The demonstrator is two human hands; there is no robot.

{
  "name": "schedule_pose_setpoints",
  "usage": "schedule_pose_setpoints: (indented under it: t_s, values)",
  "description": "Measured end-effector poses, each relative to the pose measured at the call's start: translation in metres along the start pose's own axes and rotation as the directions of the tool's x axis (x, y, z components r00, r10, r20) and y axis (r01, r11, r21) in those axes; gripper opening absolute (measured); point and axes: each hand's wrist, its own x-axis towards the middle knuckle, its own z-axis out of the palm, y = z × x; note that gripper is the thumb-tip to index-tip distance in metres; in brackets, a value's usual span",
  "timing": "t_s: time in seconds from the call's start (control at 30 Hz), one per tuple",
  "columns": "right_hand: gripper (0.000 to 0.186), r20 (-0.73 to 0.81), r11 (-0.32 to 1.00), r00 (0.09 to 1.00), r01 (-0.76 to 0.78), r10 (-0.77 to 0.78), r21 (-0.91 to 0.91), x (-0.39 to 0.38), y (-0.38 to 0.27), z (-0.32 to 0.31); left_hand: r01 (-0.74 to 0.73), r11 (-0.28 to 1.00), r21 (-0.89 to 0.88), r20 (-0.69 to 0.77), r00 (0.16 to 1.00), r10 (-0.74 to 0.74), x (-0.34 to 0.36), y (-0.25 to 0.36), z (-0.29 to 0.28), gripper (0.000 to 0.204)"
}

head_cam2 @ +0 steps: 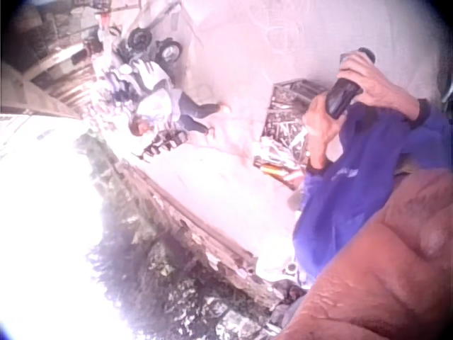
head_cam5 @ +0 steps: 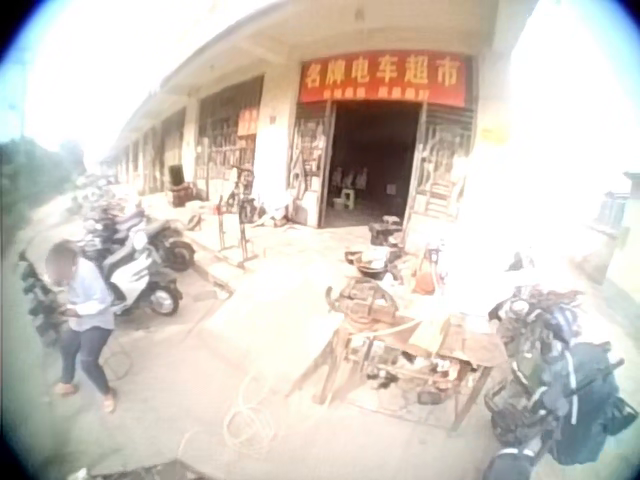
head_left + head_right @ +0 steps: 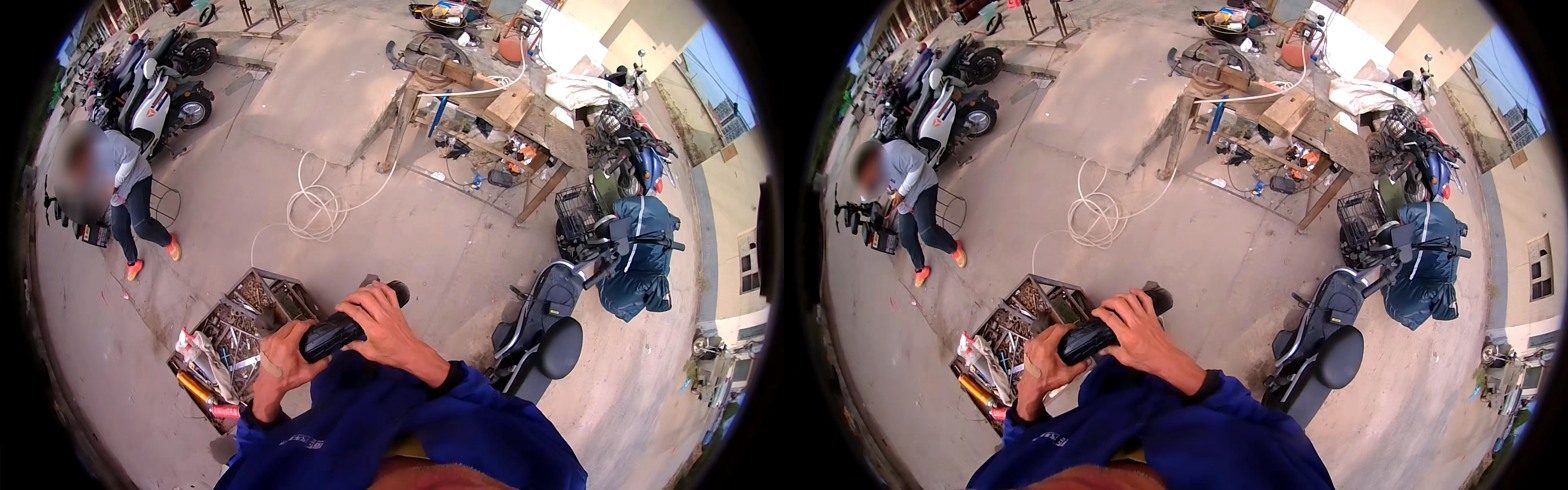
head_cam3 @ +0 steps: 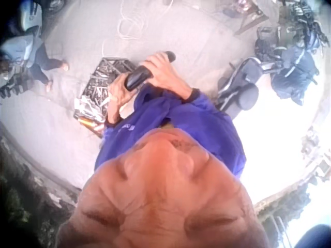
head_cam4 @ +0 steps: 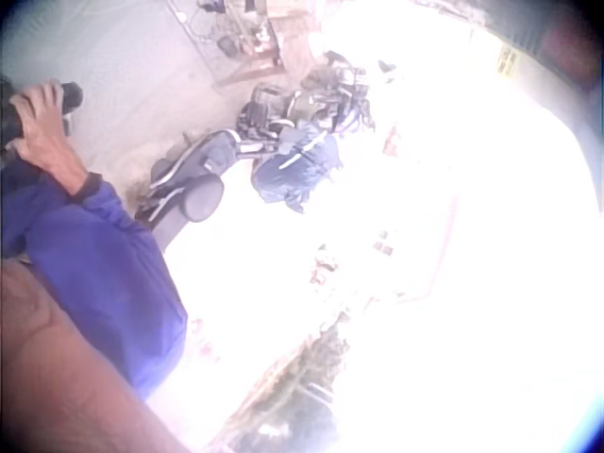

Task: The person picks up a small tire and uses a screwdriver to pry the tire off the rim. They then apply a substance from a small container onto the tire bead using the screwdriver.

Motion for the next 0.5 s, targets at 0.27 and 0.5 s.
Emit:
schedule_pose_setpoints:
  t_s: [0.27,0.5]
  values:
    - [0.077,0.036,0.995,0.995,0.097,-0.097,-0.014,0.115,0.099,-0.031,0.252,0.962,0.105,-0.065,0.967,-0.247,0.126,0.001,0.001,0.068]
    - [0.088,0.073,0.970,0.967,-0.243,0.245,-0.029,0.172,0.215,-0.086,0.475,0.859,0.191,-0.024,0.877,-0.480,0.214,-0.072,0.043,0.064]
